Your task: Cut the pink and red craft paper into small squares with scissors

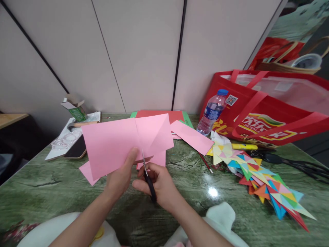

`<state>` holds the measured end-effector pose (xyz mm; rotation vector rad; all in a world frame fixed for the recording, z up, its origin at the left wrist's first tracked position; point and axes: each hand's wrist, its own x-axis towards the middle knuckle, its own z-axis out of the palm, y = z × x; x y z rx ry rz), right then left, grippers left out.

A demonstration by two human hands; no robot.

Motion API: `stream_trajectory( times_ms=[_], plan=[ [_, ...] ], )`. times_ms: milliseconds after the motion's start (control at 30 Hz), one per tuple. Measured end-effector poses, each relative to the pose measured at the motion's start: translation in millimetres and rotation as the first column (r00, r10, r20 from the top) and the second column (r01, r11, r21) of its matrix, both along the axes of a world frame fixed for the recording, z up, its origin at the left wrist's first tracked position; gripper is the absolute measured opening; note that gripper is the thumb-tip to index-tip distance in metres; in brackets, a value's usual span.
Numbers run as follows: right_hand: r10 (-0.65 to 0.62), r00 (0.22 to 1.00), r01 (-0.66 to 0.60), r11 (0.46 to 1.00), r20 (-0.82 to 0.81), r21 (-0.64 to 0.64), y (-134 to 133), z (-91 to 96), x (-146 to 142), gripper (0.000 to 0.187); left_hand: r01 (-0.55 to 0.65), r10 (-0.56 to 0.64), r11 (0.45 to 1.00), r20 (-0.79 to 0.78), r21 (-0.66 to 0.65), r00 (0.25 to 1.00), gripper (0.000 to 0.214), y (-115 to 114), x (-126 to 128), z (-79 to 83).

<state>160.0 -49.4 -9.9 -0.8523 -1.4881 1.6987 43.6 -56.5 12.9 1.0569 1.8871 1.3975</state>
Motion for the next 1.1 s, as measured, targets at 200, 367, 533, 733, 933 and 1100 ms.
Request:
stream_trajectory(
  times_ms=[200,367,533,733,933,1100],
  plan=[
    [-0.008,1.0,0.008,1.0,0.004,-0.006,-0.6,0.1,-0.6,0.033,0.009,-0.009,1.0,0.009,-0.024,1.0,0.041,0.0,1.0,3.7],
    [-0.022,1.0,0.022,1.0,0.013,-0.017,-0.2,-0.3,-1.5,0.032,0.026,-0.026,1.0,0.014,0.007,1.0,0.041,-0.5,0.8,2.8],
    [-0.021,1.0,0.022,0.999,0.02,-0.029,-0.1,-0.2,-2.0,0.031,0.027,-0.027,1.0,0.006,-0.014,1.0,0.041,-0.9,0.1,2.8],
    [-0.032,0.999,0.033,0.999,0.036,-0.025,-0.8,0.2,-1.8,0.031,0.046,-0.046,0.999,0.005,0.021,0.999,0.04,0.8,0.1,4.5],
    [-0.047,0.998,0.048,0.998,0.041,-0.027,-1.3,-2.3,-2.7,0.03,0.044,-0.045,0.999,0.033,0.03,0.998,0.039,0.5,1.0,4.2],
    [-0.047,0.997,0.049,0.998,0.055,-0.045,-1.7,-4.1,-3.1,0.028,0.048,-0.048,0.999,0.046,0.02,0.998,0.037,-0.5,1.5,5.1]
  ],
)
